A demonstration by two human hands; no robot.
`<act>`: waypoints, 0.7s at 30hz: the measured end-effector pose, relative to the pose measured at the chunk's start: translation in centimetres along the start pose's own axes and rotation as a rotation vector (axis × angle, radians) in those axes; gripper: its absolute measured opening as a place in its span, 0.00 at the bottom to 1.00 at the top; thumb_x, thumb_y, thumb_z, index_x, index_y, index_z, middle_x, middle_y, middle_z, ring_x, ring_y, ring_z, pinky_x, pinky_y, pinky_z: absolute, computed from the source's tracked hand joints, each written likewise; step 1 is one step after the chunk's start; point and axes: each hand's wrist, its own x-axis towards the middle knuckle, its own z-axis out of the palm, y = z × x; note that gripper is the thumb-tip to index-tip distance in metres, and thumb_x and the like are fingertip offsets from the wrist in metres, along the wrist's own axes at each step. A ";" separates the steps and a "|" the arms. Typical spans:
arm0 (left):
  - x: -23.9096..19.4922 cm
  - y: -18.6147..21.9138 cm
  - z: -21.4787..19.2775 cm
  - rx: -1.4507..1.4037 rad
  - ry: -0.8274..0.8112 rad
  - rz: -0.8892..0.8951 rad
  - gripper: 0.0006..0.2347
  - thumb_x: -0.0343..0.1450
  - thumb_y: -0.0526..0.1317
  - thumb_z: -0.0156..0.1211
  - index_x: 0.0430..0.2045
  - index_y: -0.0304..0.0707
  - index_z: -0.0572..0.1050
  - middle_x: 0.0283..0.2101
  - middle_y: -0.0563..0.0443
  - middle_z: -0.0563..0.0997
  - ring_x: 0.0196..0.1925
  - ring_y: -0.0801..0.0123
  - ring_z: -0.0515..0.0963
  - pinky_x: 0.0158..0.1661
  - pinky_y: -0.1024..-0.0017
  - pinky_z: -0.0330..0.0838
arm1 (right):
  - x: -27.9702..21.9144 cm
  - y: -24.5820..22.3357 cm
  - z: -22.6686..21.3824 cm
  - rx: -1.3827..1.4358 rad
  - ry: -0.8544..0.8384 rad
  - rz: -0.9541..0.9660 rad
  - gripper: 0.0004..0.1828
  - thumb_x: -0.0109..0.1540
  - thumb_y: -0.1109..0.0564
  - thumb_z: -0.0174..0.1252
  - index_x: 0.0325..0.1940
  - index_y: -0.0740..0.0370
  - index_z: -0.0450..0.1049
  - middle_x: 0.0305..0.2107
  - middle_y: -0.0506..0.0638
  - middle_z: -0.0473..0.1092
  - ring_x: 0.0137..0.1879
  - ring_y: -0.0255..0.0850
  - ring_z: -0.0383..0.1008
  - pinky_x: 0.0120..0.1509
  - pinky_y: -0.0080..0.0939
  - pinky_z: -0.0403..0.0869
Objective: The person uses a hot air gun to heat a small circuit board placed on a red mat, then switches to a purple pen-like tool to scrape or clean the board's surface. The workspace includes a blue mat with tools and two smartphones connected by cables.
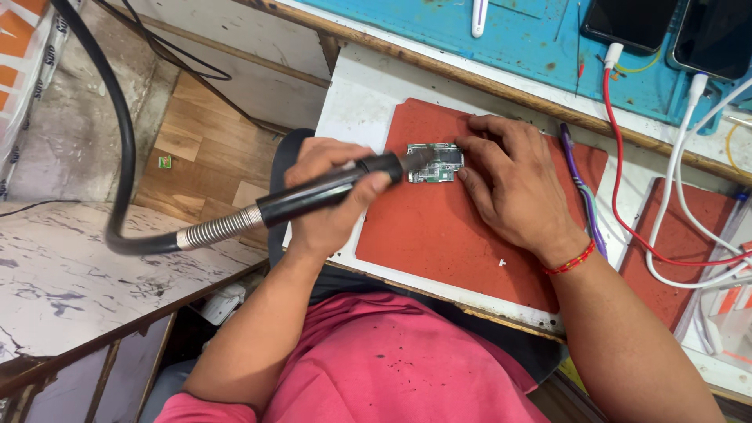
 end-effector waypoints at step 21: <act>0.4 0.4 -0.3 -0.055 -0.097 0.124 0.14 0.67 0.45 0.75 0.37 0.36 0.79 0.38 0.49 0.85 0.44 0.61 0.81 0.51 0.65 0.75 | 0.4 -0.1 -0.1 0.041 0.027 0.084 0.18 0.61 0.62 0.62 0.56 0.66 0.74 0.57 0.61 0.68 0.63 0.59 0.67 0.67 0.54 0.68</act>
